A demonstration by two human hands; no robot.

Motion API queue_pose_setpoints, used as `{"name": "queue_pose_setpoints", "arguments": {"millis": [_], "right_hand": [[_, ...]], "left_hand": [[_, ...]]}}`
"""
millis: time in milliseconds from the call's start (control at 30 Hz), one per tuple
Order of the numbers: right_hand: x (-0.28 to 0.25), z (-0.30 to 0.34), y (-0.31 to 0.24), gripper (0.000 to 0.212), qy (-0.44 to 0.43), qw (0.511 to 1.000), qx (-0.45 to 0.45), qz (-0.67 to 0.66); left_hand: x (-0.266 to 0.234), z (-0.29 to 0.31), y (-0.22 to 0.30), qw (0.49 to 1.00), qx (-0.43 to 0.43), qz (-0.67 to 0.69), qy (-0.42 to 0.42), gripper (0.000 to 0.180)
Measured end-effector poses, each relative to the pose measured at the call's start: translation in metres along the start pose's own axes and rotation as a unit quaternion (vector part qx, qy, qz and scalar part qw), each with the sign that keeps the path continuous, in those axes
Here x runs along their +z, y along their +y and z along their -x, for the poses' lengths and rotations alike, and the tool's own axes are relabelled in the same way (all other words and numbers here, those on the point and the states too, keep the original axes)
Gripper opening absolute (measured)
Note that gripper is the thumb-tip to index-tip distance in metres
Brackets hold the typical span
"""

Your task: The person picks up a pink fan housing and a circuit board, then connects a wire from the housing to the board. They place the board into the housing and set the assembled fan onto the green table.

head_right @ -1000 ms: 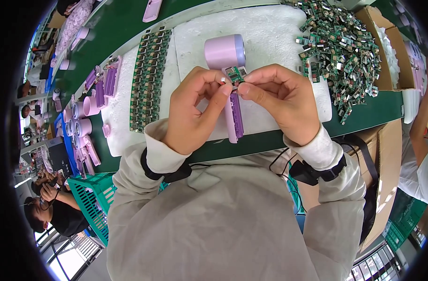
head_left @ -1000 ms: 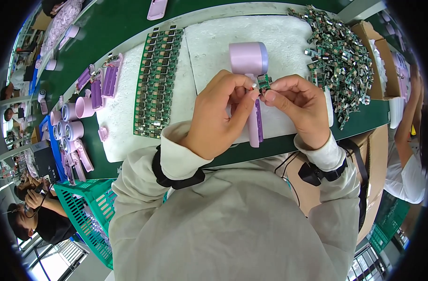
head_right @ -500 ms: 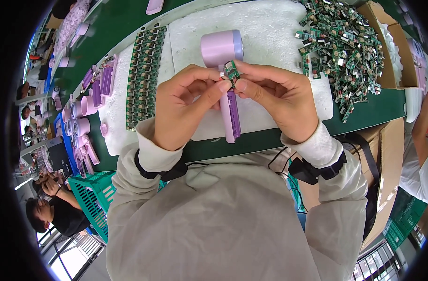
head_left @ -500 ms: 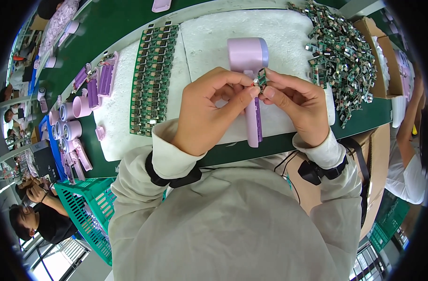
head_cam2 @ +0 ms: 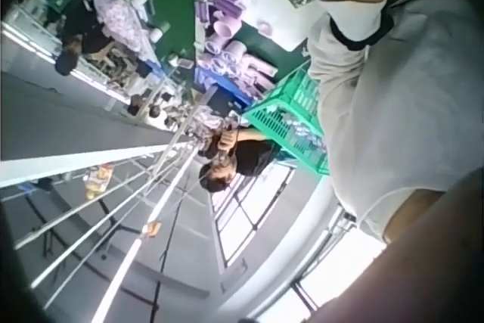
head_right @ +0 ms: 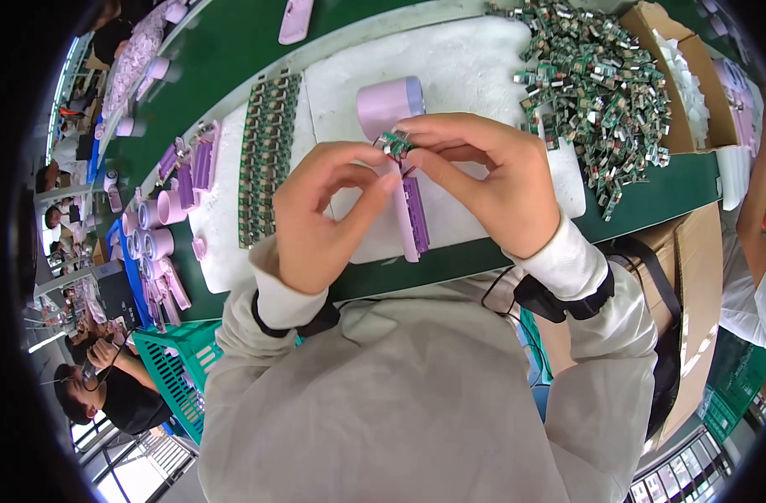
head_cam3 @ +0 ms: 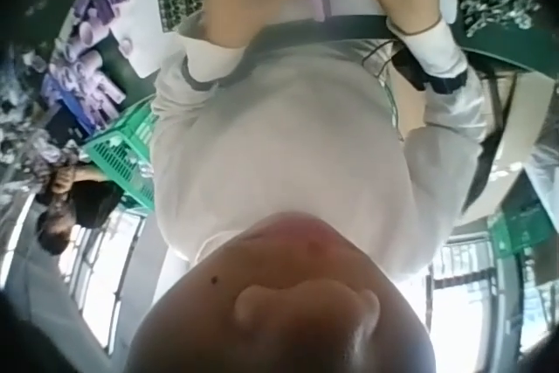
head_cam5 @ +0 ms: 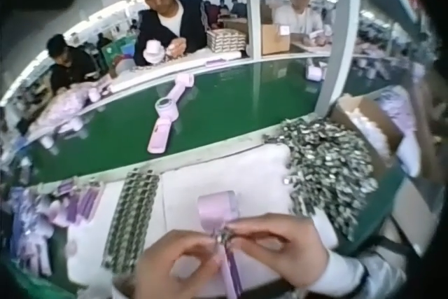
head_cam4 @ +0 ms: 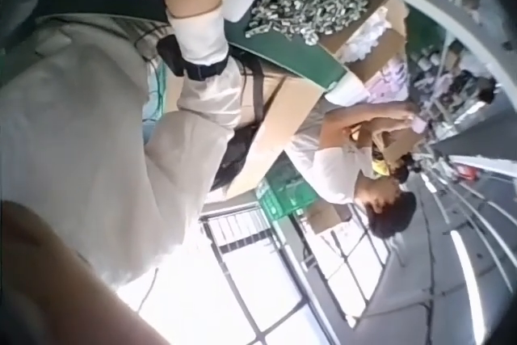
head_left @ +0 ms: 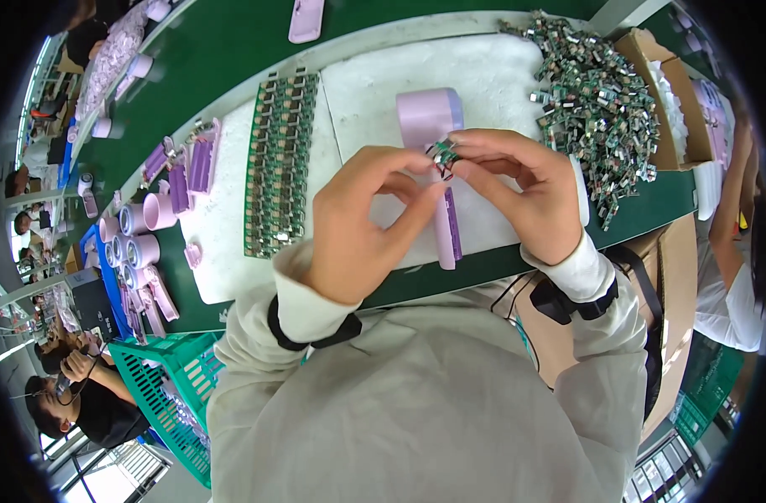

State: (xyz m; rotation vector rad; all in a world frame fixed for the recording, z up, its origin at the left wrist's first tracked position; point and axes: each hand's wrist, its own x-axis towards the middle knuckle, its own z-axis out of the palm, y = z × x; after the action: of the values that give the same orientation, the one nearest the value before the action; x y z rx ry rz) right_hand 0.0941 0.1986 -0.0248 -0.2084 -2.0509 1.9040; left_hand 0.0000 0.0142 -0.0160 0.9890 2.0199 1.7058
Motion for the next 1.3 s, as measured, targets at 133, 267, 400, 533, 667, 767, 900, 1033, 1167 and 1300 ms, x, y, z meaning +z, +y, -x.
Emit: {"name": "queue_pose_setpoints", "arguments": {"millis": [133, 267, 400, 533, 667, 767, 900, 1033, 1167, 1300], "right_hand": [[-0.001, -0.011, -0.012, 0.026, -0.044, 0.981, -0.098, 0.159], [0.005, -0.011, -0.021, 0.025, -0.075, 0.958, -0.161, 0.226], [0.015, -0.001, -0.024, 0.024, -0.077, 0.957, -0.175, 0.217], [0.029, 0.014, -0.027, 0.023, 0.007, 0.968, -0.160, 0.193], [0.027, 0.018, -0.016, 0.025, -0.007, 0.966, -0.152, 0.211], [0.034, 0.017, -0.015, 0.025, 0.002, 0.958, -0.181, 0.223], [0.046, 0.024, -0.014, 0.023, 0.027, 0.984, -0.072, 0.161], [0.047, 0.029, -0.011, 0.022, 0.026, 0.979, -0.089, 0.181], [0.052, 0.029, -0.014, 0.021, 0.046, 0.984, -0.076, 0.156], [0.061, 0.031, -0.017, 0.021, 0.109, 0.983, 0.002, 0.151]], "left_hand": [[-0.012, -0.007, 0.021, 0.990, 0.079, -0.104, 0.044, 0.028], [-0.028, -0.016, 0.020, 0.975, 0.116, -0.181, -0.058, 0.035], [-0.034, -0.017, 0.018, 0.969, 0.088, -0.191, -0.126, 0.036], [-0.040, -0.008, 0.017, 0.984, 0.037, -0.118, -0.128, 0.033], [-0.033, 0.009, 0.002, 0.995, -0.025, -0.004, -0.093, 0.030], [-0.028, 0.021, -0.007, 0.993, -0.058, 0.073, -0.067, 0.028], [-0.024, 0.031, -0.013, 0.983, -0.088, 0.160, -0.026, 0.027], [-0.022, 0.033, -0.017, 0.980, -0.093, 0.176, -0.003, 0.028], [-0.020, 0.036, -0.017, 0.988, -0.076, 0.137, 0.010, 0.029], [-0.015, 0.035, -0.012, 0.990, -0.054, 0.121, 0.041, 0.028]]}}
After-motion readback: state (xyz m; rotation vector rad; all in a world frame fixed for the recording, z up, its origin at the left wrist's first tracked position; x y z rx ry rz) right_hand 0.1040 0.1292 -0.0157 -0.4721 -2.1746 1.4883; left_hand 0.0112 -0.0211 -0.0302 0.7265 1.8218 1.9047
